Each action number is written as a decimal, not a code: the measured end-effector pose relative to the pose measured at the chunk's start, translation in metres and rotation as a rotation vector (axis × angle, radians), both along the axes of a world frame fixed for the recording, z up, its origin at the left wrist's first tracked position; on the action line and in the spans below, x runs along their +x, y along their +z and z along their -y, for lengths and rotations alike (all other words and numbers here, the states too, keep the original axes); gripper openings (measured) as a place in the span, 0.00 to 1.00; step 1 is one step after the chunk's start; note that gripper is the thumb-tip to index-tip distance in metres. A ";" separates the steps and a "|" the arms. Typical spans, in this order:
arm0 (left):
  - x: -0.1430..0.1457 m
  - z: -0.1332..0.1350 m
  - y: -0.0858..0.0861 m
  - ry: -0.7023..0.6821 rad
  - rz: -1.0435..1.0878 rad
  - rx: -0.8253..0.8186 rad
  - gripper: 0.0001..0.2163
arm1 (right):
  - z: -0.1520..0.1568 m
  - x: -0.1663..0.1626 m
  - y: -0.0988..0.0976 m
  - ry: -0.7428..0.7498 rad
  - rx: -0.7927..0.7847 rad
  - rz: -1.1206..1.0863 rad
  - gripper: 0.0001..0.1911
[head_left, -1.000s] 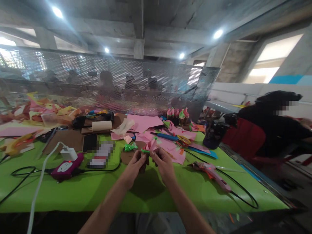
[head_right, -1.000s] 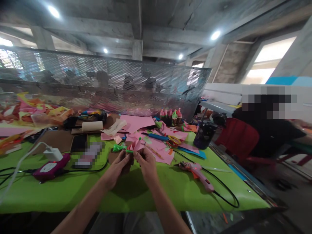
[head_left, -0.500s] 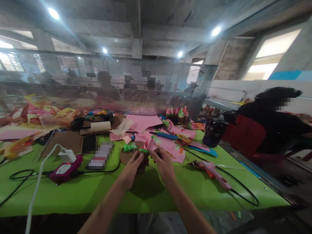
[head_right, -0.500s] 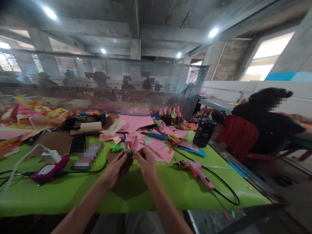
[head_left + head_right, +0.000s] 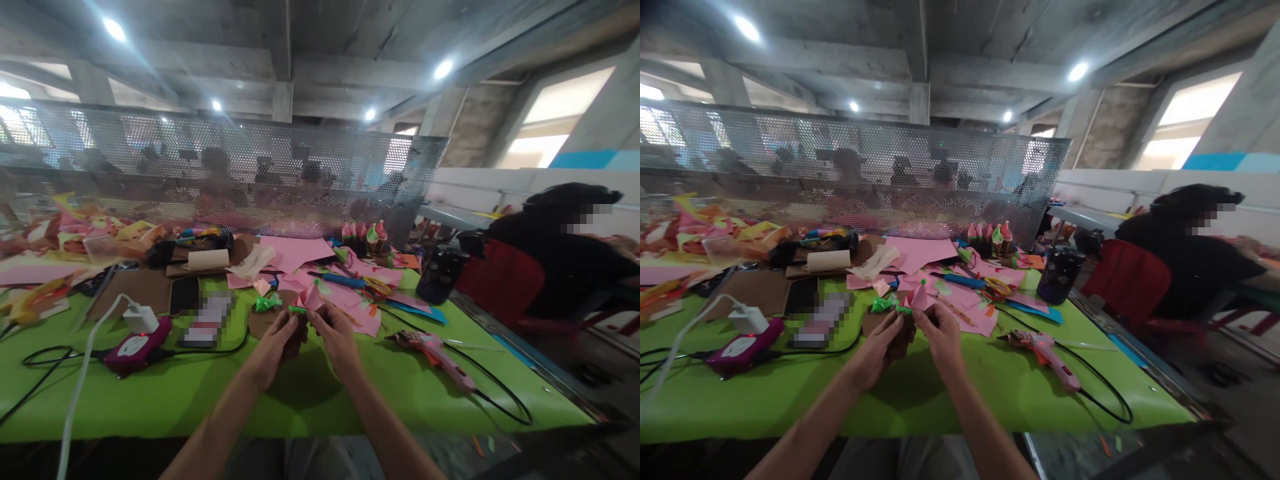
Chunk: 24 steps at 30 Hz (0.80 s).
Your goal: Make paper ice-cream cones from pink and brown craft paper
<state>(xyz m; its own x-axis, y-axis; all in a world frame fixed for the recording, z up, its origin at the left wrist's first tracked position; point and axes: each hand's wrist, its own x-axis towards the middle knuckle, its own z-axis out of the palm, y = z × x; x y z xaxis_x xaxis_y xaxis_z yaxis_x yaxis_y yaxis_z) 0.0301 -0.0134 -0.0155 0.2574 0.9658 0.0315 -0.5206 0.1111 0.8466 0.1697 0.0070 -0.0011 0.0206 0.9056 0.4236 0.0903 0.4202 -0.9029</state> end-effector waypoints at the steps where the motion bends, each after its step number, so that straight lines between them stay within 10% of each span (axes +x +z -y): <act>1: 0.000 0.000 0.000 0.004 -0.007 0.010 0.20 | 0.001 0.000 0.001 0.002 0.000 0.000 0.20; 24: 0.004 -0.011 -0.010 0.356 -0.390 0.362 0.13 | 0.001 0.001 0.001 -0.032 -0.022 0.188 0.20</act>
